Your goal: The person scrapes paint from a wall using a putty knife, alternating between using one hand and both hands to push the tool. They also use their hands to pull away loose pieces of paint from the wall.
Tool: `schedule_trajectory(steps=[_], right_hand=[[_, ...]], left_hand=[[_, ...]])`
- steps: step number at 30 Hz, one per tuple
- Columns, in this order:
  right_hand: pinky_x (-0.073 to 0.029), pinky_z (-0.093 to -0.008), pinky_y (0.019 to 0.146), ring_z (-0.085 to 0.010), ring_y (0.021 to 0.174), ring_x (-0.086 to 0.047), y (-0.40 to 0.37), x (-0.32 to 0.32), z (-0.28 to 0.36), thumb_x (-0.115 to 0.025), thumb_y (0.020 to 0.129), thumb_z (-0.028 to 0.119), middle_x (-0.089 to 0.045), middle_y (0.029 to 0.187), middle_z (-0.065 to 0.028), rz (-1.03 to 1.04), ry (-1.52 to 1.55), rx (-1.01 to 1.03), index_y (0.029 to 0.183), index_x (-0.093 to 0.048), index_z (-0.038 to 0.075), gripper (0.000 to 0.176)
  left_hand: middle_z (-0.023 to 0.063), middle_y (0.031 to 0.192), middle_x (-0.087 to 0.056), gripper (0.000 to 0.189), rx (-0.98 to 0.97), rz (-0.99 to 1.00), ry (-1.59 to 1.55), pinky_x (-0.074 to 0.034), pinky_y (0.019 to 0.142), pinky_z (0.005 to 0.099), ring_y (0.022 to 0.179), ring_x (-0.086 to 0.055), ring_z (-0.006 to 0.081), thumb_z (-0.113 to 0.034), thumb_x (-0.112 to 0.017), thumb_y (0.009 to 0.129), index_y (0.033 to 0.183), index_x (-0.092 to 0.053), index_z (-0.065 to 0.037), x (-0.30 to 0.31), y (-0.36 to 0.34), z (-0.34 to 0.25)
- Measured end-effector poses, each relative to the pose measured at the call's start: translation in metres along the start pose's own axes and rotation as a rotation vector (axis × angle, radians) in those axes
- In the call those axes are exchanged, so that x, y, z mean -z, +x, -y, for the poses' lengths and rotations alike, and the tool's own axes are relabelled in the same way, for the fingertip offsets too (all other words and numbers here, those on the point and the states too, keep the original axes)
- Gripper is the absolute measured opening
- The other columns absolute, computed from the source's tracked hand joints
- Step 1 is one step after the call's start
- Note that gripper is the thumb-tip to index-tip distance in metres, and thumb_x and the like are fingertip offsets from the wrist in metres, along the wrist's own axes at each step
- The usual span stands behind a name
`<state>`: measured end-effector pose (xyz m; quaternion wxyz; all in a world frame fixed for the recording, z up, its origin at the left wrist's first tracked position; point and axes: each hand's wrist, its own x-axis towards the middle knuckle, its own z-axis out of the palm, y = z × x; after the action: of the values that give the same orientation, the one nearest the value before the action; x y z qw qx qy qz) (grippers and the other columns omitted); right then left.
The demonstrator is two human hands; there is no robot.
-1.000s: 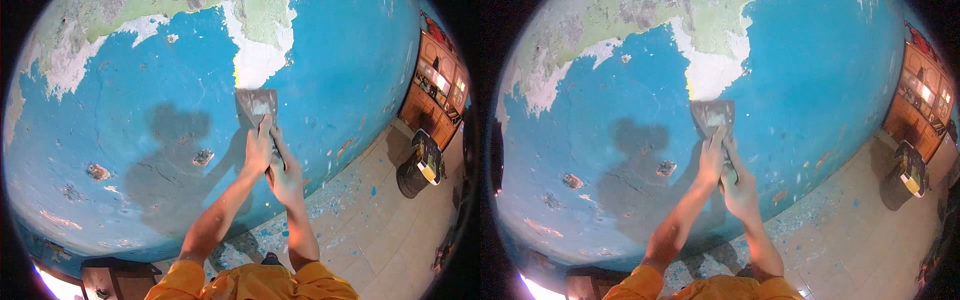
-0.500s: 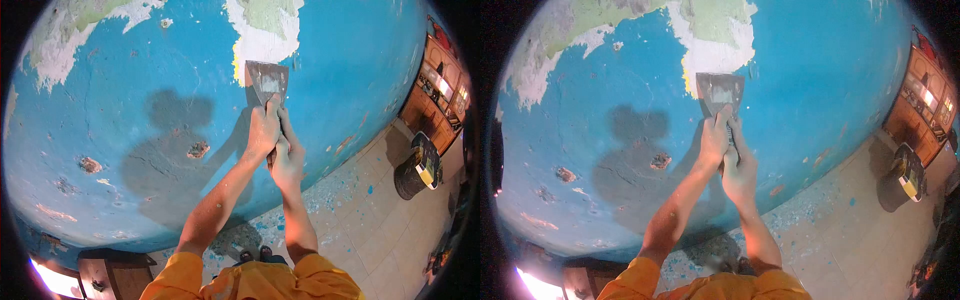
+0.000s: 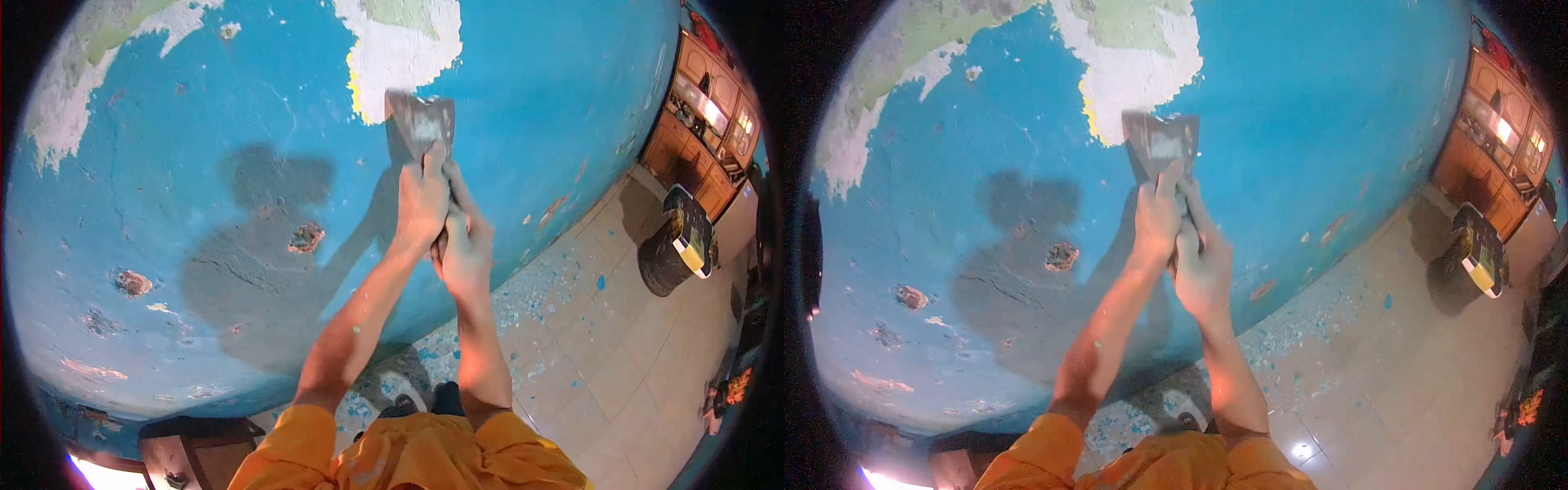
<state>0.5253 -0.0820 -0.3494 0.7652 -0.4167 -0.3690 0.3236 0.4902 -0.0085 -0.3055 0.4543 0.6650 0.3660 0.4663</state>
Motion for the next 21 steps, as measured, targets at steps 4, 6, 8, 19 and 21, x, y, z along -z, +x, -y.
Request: schedule_trajectory(steps=[4,6,8,19,21], right_hand=[[-0.040,-0.0229,0.053,-0.0059,0.060,-0.045,0.056,-0.006,0.038,-0.039,0.090,0.014,-0.058,0.079,-0.0029,-0.061,-0.059,0.263,0.134,-0.048,0.003,0.046],[-0.045,-0.0262,0.061,-0.0120,0.071,-0.056,0.067,0.004,0.042,-0.040,0.091,0.016,-0.064,0.091,-0.0093,0.026,-0.077,0.192,0.134,-0.046,0.003,0.046],[-0.047,-0.0277,0.071,-0.0202,0.088,-0.064,0.061,0.021,0.004,-0.040,0.093,0.020,-0.065,0.109,-0.0166,-0.010,-0.208,0.343,0.136,-0.044,0.004,0.047],[-0.050,-0.0318,0.070,-0.0246,0.076,-0.026,0.063,0.053,0.023,-0.054,0.090,0.027,-0.060,0.111,-0.0261,0.371,-0.250,0.271,0.136,-0.044,0.010,0.050],[-0.050,-0.0322,0.070,-0.0349,0.088,-0.041,0.065,0.050,0.015,-0.054,0.090,0.025,-0.059,0.111,-0.0262,0.345,-0.266,0.438,0.137,-0.043,0.010,0.051]], left_hand=[[0.0115,0.071,-0.058,0.045,-0.005,0.085,0.071,-0.044,0.065,0.0381,0.069,-0.054,0.0199,-0.034,-0.043,0.094,0.090,-0.058,0.009,-0.015,0.046,-0.058],[0.0098,0.070,-0.057,0.045,-0.193,-0.021,0.002,-0.044,0.064,0.0374,0.068,-0.053,0.0191,-0.034,-0.043,0.094,0.088,-0.058,0.008,-0.029,0.049,-0.053],[0.0072,0.069,-0.056,0.043,-0.254,-0.063,-0.056,-0.043,0.063,0.0353,0.065,-0.049,0.0170,-0.033,-0.043,0.095,0.087,-0.057,0.007,-0.036,0.038,-0.027],[0.0014,0.058,-0.050,0.052,0.012,-0.179,-0.387,-0.038,0.053,0.0255,0.059,-0.047,0.0073,-0.045,-0.043,0.096,0.071,-0.058,-0.002,-0.044,0.008,-0.015],[0.0010,0.060,-0.051,0.054,-0.068,-0.169,-0.276,-0.037,0.052,0.0260,0.059,-0.046,0.0072,-0.047,-0.041,0.096,0.071,-0.058,-0.001,-0.034,0.031,-0.016]])
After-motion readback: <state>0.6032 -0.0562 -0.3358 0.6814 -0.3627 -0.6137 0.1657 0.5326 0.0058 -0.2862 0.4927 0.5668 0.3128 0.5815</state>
